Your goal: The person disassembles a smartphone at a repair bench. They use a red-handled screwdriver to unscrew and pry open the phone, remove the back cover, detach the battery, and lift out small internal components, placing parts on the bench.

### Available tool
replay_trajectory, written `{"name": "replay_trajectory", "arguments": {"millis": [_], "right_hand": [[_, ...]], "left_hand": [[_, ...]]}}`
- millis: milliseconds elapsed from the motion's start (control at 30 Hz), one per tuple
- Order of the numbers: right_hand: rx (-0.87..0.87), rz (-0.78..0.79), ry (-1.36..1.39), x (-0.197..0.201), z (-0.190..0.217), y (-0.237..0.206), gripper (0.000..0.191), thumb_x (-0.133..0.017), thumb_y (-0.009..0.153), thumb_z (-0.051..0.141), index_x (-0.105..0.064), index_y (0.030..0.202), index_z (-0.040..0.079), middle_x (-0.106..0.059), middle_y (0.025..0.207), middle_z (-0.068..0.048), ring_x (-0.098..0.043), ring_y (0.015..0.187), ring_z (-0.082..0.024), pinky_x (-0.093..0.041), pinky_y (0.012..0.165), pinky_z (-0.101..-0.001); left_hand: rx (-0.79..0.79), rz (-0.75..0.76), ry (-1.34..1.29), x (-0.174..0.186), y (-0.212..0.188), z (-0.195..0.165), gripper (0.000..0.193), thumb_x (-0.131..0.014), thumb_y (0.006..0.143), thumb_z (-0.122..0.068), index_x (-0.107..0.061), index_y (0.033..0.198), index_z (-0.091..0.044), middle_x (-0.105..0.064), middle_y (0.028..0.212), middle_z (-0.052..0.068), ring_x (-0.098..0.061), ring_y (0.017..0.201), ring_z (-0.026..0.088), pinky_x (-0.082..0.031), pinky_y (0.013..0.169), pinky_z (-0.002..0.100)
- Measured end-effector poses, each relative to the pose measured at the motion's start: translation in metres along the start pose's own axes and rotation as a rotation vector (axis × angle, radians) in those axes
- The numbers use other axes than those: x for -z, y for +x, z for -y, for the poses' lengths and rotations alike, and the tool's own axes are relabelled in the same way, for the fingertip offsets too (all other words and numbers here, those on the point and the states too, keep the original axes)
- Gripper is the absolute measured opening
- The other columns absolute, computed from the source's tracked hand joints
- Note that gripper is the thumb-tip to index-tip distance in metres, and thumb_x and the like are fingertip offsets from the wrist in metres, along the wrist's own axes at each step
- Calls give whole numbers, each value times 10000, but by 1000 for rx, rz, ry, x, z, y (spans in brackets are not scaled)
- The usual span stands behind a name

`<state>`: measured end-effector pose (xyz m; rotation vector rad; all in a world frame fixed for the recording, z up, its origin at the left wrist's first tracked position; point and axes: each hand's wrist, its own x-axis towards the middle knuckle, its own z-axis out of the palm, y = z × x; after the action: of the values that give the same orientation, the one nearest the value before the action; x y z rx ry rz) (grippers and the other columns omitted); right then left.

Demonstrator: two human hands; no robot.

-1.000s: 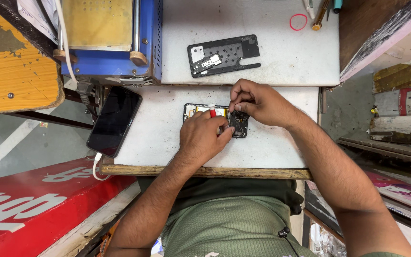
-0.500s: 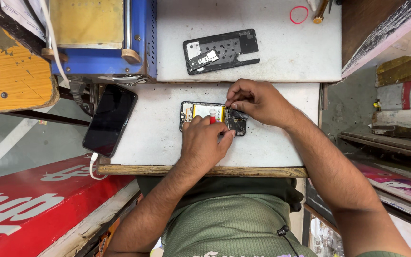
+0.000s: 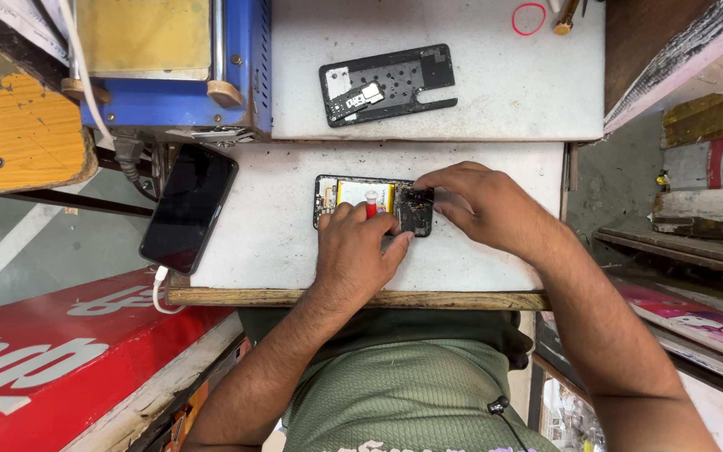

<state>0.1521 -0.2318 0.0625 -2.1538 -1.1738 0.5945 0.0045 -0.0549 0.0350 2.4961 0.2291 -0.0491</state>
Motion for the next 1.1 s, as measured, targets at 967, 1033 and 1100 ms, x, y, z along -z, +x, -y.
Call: {"name": "replay_trajectory", "arguments": {"millis": [967, 1033, 1100], "right_hand": [[272, -237, -269, -35, -52, -6, 273, -765, 924, 106, -715, 1190, 142, -768, 1095, -25, -717, 1078, -168, -568, 956, -353], [201, -260, -191, -34, -50, -5, 240, -778, 924, 107, -738, 1161, 120, -775, 1048, -40, -723, 1003, -172, -581, 909, -343], [105, -281, -97, -35, -47, -7, 202, -795, 930, 125, -757, 1125, 94, -785, 1003, -57, -730, 897, -173, -599, 832, -318]], "left_hand": [[30, 88, 16, 1, 6, 5, 246, -764, 894, -350, -778, 959, -113, -660, 821, 87, -618, 894, 228, -422, 920, 487], [8, 41, -2, 0, 4, 6, 229, -769, 888, -341, -781, 944, -120, -662, 831, 83, -615, 902, 232, -415, 920, 486], [-4, -6, -25, -3, 1, 6, 202, -770, 888, -329, -784, 930, -132, -664, 845, 78, -609, 915, 240, -409, 908, 476]]}}
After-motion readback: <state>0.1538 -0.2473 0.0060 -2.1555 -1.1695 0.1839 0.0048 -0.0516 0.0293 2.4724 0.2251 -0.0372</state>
